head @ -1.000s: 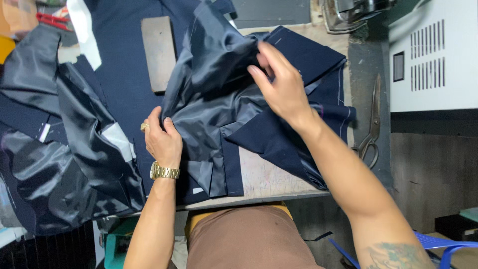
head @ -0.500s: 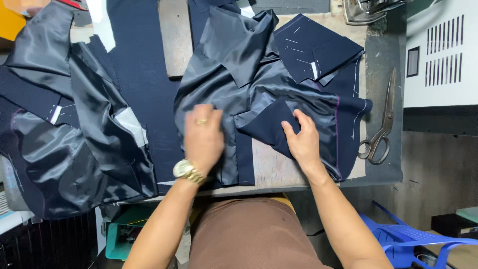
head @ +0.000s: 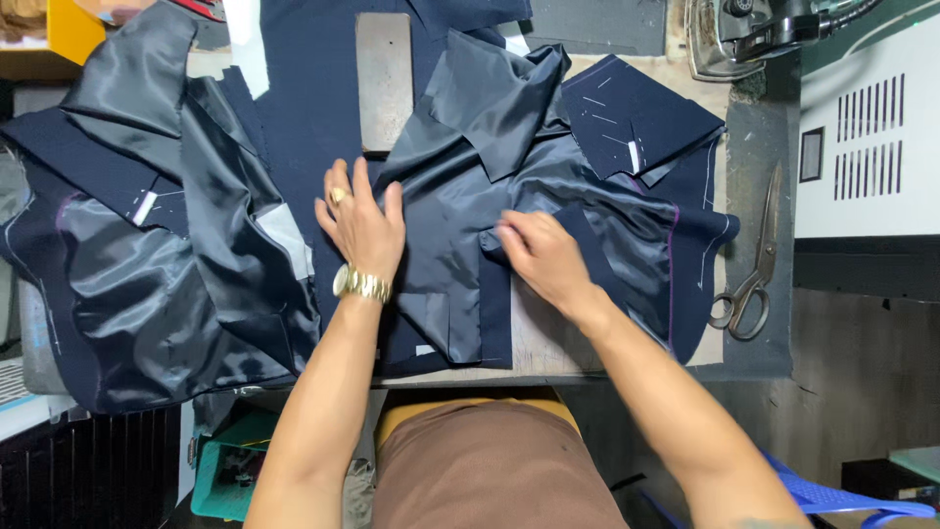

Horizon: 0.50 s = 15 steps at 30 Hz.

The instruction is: The person irons pieces of dark blue fabric on a workbench using a steam iron, holding the fabric flat with a wooden block and their hands.

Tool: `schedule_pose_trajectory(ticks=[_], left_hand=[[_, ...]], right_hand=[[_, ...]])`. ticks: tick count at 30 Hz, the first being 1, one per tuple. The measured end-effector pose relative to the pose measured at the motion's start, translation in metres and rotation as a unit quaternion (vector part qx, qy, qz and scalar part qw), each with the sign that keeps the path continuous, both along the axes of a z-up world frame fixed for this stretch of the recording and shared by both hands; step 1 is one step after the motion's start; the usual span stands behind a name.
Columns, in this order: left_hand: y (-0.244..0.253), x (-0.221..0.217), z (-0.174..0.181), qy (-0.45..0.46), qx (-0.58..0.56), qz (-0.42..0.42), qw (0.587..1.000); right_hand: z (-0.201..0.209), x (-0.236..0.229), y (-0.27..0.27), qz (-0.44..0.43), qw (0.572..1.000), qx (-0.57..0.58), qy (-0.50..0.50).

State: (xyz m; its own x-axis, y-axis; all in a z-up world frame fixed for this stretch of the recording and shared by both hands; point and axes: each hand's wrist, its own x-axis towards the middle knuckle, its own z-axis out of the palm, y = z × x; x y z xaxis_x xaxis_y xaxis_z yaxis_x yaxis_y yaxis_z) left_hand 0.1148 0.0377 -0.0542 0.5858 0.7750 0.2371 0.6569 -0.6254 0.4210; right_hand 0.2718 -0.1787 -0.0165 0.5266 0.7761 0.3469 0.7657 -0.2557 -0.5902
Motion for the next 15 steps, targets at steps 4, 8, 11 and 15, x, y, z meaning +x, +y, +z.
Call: schedule_pose_trajectory(ticks=[4,8,11,15], left_hand=[[0.032,0.015,-0.047,0.02,0.035,0.024,0.999],[0.038,0.006,-0.044,0.002,0.087,0.033,0.996],[0.031,-0.005,-0.041,-0.013,0.106,0.035,0.994],[0.012,-0.015,-0.013,-0.068,0.173,-0.044,0.982]], right_hand=[[-0.021,0.025,0.072,0.14,0.974,-0.175,0.023],[-0.027,0.04,0.107,0.168,0.967,-0.177,-0.076],[-0.027,0.022,0.104,0.16,0.963,-0.169,-0.136],[-0.011,-0.044,0.071,0.156,0.955,-0.176,-0.183]])
